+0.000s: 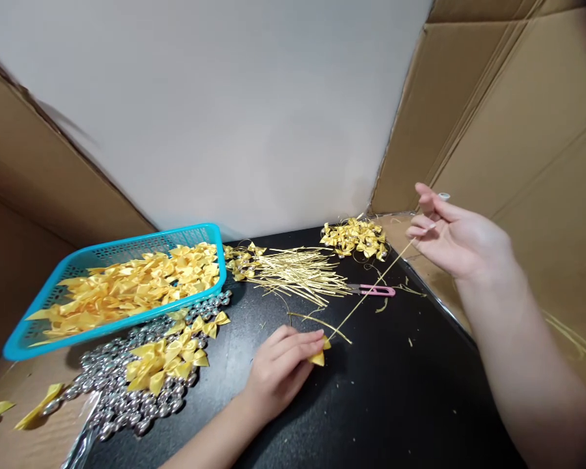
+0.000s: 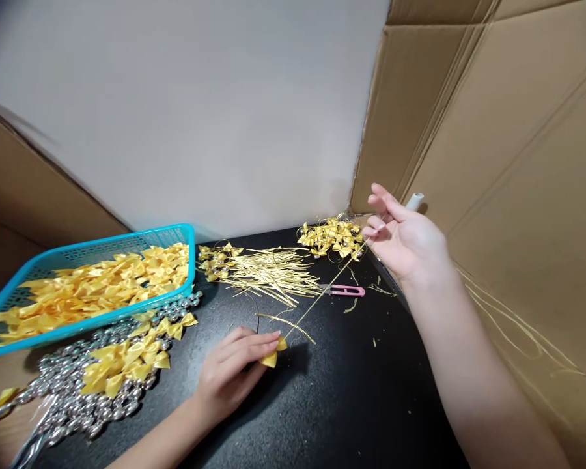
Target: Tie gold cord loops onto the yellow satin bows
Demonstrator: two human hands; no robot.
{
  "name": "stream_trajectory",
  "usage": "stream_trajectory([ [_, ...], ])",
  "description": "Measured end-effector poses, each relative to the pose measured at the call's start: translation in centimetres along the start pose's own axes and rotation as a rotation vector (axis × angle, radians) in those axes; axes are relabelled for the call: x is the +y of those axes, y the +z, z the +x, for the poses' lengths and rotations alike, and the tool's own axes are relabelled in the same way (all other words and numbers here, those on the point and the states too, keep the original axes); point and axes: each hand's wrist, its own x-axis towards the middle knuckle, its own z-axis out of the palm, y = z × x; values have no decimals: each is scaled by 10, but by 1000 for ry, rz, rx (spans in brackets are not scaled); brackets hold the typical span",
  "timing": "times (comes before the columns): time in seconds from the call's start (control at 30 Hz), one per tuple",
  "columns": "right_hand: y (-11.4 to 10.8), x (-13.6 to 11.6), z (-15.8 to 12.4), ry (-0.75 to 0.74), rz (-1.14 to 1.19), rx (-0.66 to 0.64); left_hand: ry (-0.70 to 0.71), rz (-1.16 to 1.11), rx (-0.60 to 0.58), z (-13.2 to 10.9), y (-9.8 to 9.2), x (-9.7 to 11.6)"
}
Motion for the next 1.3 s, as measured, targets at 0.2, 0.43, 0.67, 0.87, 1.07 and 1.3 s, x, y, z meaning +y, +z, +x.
stream_trajectory([
  [0.2, 11, 8, -14, 74, 56, 23, 158, 486, -298, 0, -3, -1],
  [0.43, 11, 21, -14, 95, -54, -145, 164, 663, -443, 3, 2, 5],
  [0.67, 2, 27, 4, -2, -144, -166, 68, 791, -617, -4, 13, 20],
  [0.87, 9, 51, 40, -22, -448, -185, -208, 822, -552, -17, 37, 56],
  [1.07, 55, 109, 85, 22, -896, -393, -413, 882, -547, -17, 63, 88],
  [1.3, 72, 148, 77, -214, -1348, -533, -680, 802, -717, 25, 63, 99],
])
